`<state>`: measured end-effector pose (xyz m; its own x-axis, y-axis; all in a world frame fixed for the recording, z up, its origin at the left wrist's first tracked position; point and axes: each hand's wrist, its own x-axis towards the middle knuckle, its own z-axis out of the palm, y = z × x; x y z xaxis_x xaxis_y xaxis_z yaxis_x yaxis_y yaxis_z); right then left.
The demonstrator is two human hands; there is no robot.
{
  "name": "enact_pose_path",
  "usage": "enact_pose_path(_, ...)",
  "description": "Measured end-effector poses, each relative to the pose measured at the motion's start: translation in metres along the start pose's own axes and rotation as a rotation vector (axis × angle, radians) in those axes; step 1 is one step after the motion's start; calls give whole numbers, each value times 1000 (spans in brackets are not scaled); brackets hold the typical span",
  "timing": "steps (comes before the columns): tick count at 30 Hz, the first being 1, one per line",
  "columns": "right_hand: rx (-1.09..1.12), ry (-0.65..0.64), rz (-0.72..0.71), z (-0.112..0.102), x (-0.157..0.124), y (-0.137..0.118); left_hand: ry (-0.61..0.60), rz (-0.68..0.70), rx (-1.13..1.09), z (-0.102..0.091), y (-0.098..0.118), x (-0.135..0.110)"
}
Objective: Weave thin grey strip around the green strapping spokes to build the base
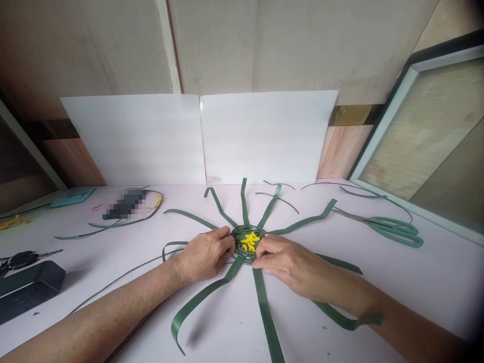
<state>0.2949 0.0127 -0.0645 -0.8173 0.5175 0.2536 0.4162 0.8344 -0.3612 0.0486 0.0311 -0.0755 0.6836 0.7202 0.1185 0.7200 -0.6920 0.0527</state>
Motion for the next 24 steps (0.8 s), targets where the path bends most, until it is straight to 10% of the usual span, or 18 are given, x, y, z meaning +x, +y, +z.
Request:
enact_pose_path(13,-703,-99,-203,39,9,-26,-10,-40,-26,2,-2,4)
enact_pose_path(24,-915,-55,72,59,19,-25,31,-8,-71,9,-6,3)
